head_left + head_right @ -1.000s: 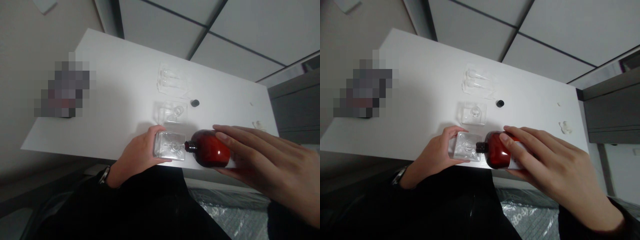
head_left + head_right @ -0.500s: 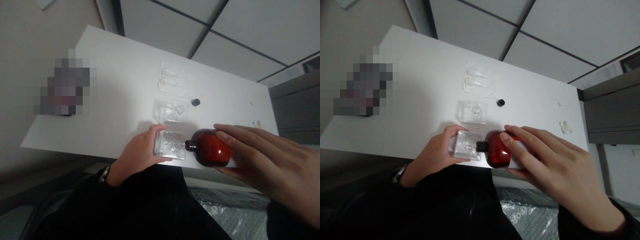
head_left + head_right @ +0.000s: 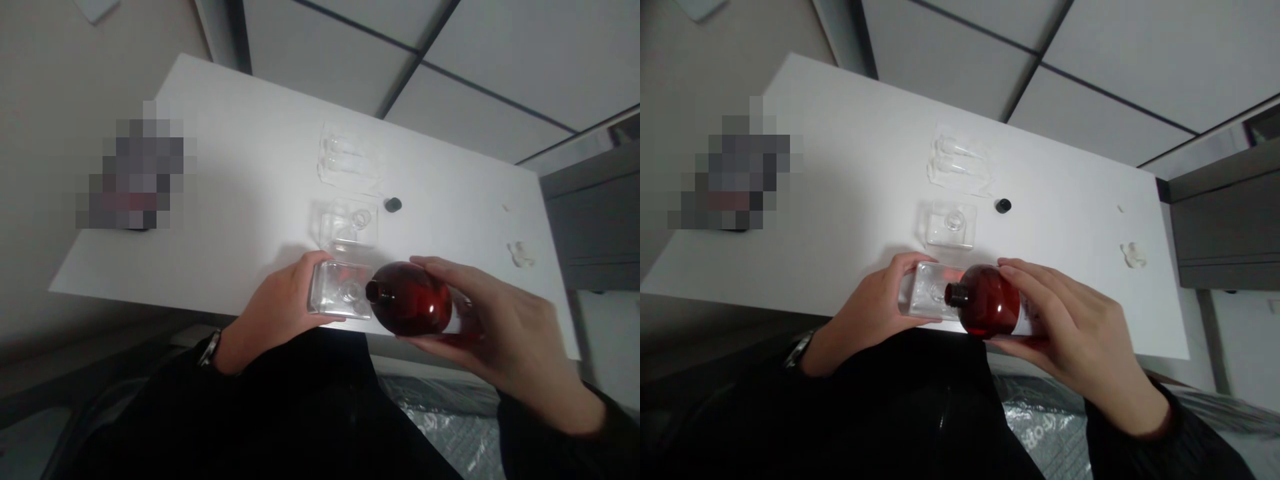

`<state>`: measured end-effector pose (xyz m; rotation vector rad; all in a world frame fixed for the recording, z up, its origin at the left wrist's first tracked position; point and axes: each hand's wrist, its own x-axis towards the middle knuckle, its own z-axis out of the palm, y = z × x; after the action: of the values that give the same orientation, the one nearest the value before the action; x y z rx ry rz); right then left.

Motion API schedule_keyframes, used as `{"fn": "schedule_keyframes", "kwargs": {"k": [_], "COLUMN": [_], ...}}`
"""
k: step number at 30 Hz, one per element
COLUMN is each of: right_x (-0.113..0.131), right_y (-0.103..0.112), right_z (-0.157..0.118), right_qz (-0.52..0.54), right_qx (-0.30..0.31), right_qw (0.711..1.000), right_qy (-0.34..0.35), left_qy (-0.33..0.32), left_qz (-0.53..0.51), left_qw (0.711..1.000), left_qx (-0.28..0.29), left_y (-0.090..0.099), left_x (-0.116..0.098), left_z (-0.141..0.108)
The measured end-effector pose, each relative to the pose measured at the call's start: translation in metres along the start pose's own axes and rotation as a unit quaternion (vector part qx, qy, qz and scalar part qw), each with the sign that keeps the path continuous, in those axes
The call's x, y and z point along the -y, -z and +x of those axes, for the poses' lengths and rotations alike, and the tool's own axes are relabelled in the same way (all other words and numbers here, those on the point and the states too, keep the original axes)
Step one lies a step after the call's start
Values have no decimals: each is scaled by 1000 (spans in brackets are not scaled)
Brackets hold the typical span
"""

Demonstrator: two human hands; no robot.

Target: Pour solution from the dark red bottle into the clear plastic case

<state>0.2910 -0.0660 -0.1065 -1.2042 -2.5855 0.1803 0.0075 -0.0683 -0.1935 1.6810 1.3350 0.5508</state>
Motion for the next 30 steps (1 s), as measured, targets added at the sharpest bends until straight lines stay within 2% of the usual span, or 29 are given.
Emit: {"fn": "schedule_keyframes", "kwargs": {"k": [7, 11, 15, 24, 30], "right_x": [2, 2, 1, -5, -5], "right_y": [-25, -35, -43, -56, -56], "right_z": [-16, -26, -37, -58, -63], "right_qz": [100, 151, 169, 161, 156], "right_qx": [-66, -134, -161, -183, -194], "right_qw": [987, 970, 959, 950, 946], "right_qy": [-106, -137, -163, -194, -208], "left_qy": [-68, -71, -57, 23, -23], "left_qz": [55, 86, 123, 157, 161], "left_qw": [996, 991, 985, 978, 977], "left_qx": [-35, -68, -104, -136, -137], "left_y": [11, 21, 34, 58, 65], "left_x": [10, 20, 29, 33, 30], "left_z": [-14, -24, -29, -16, 3]}}
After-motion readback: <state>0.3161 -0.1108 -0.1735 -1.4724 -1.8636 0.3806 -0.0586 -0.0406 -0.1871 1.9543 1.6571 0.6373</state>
